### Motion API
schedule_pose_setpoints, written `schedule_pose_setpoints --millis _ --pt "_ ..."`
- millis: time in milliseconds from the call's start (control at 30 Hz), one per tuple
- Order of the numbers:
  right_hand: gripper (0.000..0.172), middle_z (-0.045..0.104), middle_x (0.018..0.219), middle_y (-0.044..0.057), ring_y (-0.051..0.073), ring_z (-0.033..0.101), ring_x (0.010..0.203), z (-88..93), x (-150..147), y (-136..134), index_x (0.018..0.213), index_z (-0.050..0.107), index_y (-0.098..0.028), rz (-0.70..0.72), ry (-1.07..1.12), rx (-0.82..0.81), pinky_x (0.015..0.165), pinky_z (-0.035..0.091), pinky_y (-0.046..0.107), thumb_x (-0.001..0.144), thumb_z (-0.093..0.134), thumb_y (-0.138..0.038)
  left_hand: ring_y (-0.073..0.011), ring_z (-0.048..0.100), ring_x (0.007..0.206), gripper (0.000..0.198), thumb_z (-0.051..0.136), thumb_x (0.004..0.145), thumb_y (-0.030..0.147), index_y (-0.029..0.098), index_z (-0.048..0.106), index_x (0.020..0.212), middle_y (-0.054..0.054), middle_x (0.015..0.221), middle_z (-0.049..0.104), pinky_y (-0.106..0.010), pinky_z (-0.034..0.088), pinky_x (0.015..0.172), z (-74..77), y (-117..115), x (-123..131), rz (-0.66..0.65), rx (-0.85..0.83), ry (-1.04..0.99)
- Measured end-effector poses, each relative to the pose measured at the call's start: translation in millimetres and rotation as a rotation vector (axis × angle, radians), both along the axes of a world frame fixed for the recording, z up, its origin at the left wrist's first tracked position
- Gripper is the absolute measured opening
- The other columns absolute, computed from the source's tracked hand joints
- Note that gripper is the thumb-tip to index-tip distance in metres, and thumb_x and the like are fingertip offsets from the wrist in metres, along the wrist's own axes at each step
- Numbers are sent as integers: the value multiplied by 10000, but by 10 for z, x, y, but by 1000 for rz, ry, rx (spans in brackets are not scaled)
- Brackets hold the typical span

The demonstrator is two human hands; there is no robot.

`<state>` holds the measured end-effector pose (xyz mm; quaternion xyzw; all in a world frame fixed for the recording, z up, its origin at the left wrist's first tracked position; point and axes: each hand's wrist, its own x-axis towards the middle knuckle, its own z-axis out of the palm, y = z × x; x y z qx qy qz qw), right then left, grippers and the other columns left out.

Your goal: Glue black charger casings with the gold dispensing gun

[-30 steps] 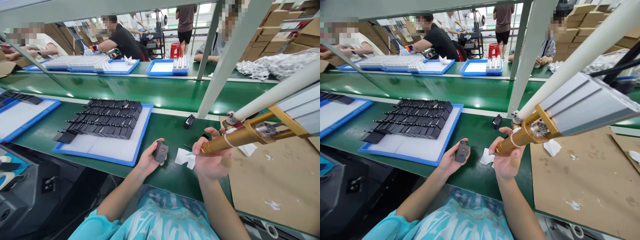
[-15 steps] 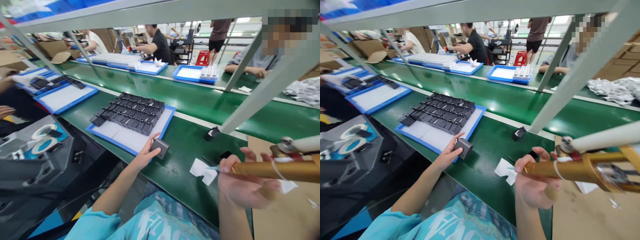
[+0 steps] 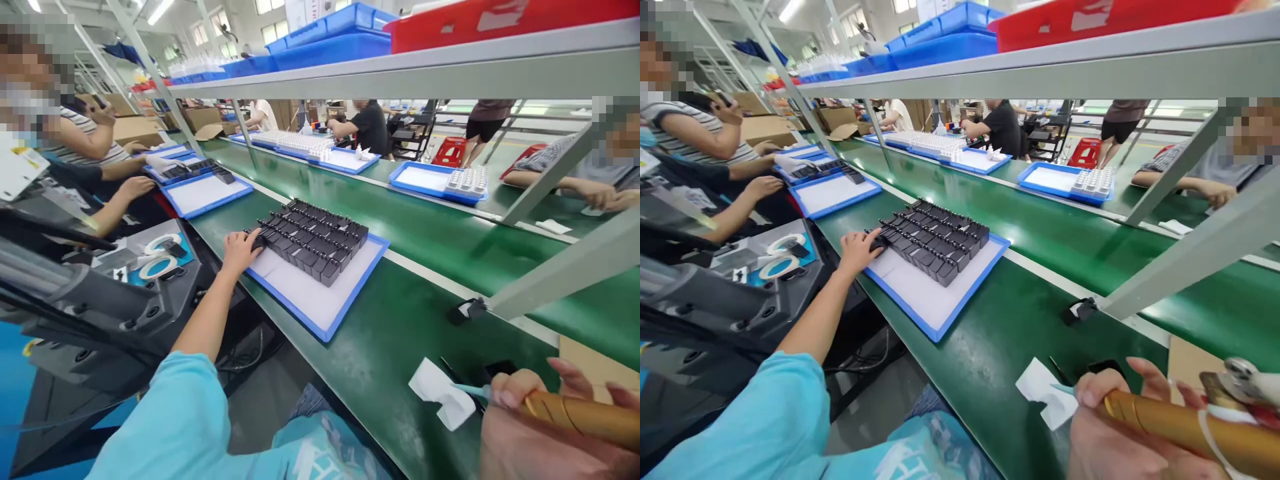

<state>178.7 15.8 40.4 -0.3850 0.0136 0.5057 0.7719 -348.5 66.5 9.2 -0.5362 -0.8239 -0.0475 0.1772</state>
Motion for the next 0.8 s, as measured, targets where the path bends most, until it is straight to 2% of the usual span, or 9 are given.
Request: schedule_pose_setpoints --millis 100,200,300,367,433,533,667,733,800 --pt "522 628 1001 -11 136 440 397 99 -76 9 953 664 -418 -28 -481 345 376 280 354 509 645 -692 -385 404 1190 524 509 894 390 192 491 1379 -170 1223 530 -561 315 988 -89 27 -200 -37 50 -7" --pt "445 621 953 -20 113 457 370 137 -103 20 1005 645 -338 -13 -503 457 372 308 323 668 582 -621 -430 385 1228 564 498 876 499 217 491 1364 -124 1332 433 -632 326 974 -155 73 -267 -106 280 -56" --pt "400 620 1003 -9 101 503 399 123 -115 9 1072 609 -305 20 -508 531 379 342 299 762 531 -545 -452 326 1309 665 528 845 572 246 414 1413 -69 1416 365 -650 267 1049 -31 196 9 -269 540 -140" --pt "391 612 1016 -9 91 514 412 114 -124 -1 1076 594 -300 31 -516 565 373 356 281 775 529 -540 -396 344 1335 653 549 857 538 243 398 1419 -63 1414 397 -593 254 1105 159 302 463 -439 609 -184" --pt "379 603 1019 -8 79 511 414 118 -132 -8 1063 580 -296 31 -518 585 366 362 265 774 532 -536 -351 444 1271 670 600 832 526 187 433 1385 -113 1332 500 -543 339 1080 361 407 1109 -638 611 -278" --pt "365 593 1015 -7 72 508 412 136 -144 -13 1072 554 -299 25 -526 584 366 362 254 791 505 -526 -254 547 1187 682 589 858 507 233 348 1435 -109 1406 475 -376 502 938 527 542 2260 -981 201 -589" --pt "357 583 1025 -3 72 512 416 135 -154 -4 1087 534 -298 15 -548 579 377 353 252 813 479 -518 -336 503 1266 929 686 751 579 219 255 1490 -147 1451 459 -413 487 937 391 696 3640 -1152 -235 -548" --pt "353 577 1024 -1 69 511 419 122 -151 8 1087 526 -294 9 -560 581 382 348 247 817 474 -516 -368 505 1260 959 706 757 518 169 218 1505 -192 1421 482 -417 493 896 263 795 4098 -1169 -326 -502" --pt "350 573 1021 0 65 511 421 111 -141 21 1089 516 -290 10 -569 582 386 352 246 824 467 -514 -351 600 1144 853 668 818 377 130 220 1501 -203 1288 597 -398 500 845 177 905 4349 -1133 -373 -518"
